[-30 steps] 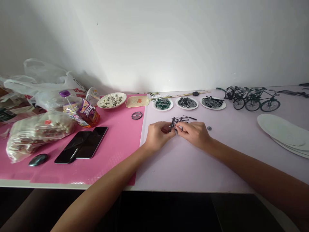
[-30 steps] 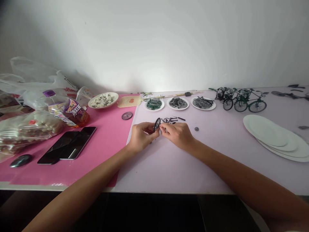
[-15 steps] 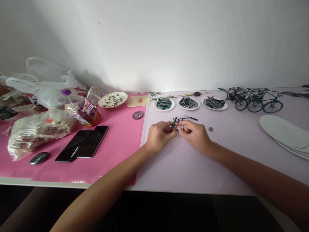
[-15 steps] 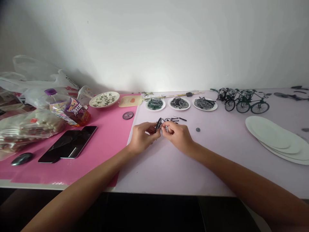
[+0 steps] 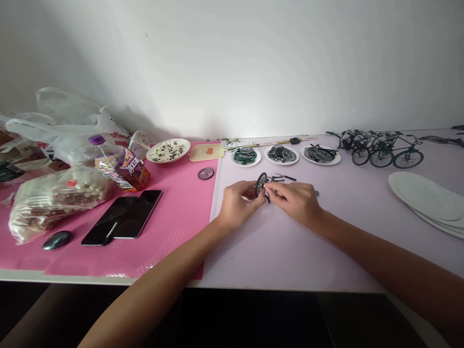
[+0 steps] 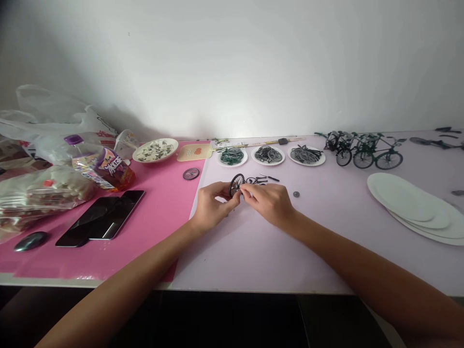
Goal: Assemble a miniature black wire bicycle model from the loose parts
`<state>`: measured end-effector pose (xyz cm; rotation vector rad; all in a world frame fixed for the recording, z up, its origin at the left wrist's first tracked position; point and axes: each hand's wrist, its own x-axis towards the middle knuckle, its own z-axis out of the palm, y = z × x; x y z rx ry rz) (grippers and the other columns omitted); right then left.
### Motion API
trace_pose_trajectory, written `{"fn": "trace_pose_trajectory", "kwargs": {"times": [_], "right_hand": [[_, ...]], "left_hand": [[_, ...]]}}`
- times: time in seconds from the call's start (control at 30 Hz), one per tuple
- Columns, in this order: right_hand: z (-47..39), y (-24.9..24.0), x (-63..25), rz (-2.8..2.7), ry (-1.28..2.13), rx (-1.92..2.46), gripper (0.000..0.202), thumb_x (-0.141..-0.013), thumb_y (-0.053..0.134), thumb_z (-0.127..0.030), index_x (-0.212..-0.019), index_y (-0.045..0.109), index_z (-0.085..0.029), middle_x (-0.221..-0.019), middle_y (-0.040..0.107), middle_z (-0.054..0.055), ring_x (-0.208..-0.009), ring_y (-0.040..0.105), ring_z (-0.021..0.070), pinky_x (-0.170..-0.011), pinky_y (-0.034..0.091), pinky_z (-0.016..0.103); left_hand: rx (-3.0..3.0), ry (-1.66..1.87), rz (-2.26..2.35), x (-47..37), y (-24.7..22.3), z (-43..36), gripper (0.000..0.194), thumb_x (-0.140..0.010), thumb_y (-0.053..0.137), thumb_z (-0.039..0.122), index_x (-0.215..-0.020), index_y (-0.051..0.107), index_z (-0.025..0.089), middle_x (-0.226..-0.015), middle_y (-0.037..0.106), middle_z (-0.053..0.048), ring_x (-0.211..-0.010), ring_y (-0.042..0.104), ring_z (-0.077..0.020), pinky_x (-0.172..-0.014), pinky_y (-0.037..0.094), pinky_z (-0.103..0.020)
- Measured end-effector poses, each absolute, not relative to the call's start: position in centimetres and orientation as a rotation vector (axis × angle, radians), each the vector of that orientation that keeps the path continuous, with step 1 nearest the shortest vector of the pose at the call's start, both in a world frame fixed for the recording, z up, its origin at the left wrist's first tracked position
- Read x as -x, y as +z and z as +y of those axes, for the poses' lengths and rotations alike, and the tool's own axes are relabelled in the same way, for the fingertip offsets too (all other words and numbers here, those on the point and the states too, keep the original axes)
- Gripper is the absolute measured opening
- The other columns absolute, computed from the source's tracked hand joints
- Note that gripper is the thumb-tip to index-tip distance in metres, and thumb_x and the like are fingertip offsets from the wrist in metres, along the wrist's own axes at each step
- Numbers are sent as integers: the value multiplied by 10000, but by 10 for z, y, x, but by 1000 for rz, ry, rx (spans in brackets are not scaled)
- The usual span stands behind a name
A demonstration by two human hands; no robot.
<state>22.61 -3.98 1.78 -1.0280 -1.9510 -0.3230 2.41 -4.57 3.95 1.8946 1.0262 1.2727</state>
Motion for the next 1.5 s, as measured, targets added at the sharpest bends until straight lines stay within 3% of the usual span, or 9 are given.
{"fn": "trace_pose_trajectory", "kwargs": {"times": [0.23,0.6,0.73,1.03,1.3,1.5], "right_hand": [[-39,18,-224,-1927,-343,995,248,-1005,614,-230,-831,790,-243,-509,586,-36,-443,480,99,-510,380,255],[-43,13,-220,-1911,-222,1061,195,-993,619,-260,-885,779,-233,-509,530,-50,-449,428,103,-514,402,246],[-45,11,-217,-1881,-142,1089,170,-982,616,-262,-915,766,-217,-526,502,-56,-465,427,103,-518,404,239],[-48,9,-210,-1757,79,1117,121,-949,630,-273,-920,730,-213,-540,454,-67,-484,423,113,-545,438,242],[-50,10,-207,-1713,216,1118,109,-949,641,-266,-929,718,-191,-548,419,-77,-487,394,103,-511,390,237],[-44,6,-213,-1756,54,1001,80,-966,657,-228,-938,726,-199,-557,428,-80,-489,401,93,-521,409,223]], "left_hand": [[-1843,1244,975,-25,37,-44,231,-877,730,271,-1037,818,129,-769,739,-29,-670,658,-124,-708,606,-251],[-1896,1159,1058,-23,35,-40,195,-884,722,330,-841,763,144,-651,616,7,-607,529,-115,-577,492,-232],[-1914,1183,1051,-24,33,-40,175,-886,711,304,-809,741,150,-640,590,15,-599,505,-109,-594,486,-240],[-1958,1209,1067,-23,31,-40,115,-883,709,266,-862,762,166,-720,690,-12,-655,597,-135,-650,527,-256],[-1994,1234,1094,-24,29,-40,119,-867,718,188,-948,803,168,-745,735,-21,-670,645,-143,-693,571,-260],[-1986,1258,1098,-24,30,-41,200,-880,714,195,-1051,817,181,-821,771,-36,-728,701,-162,-707,595,-264]]}}
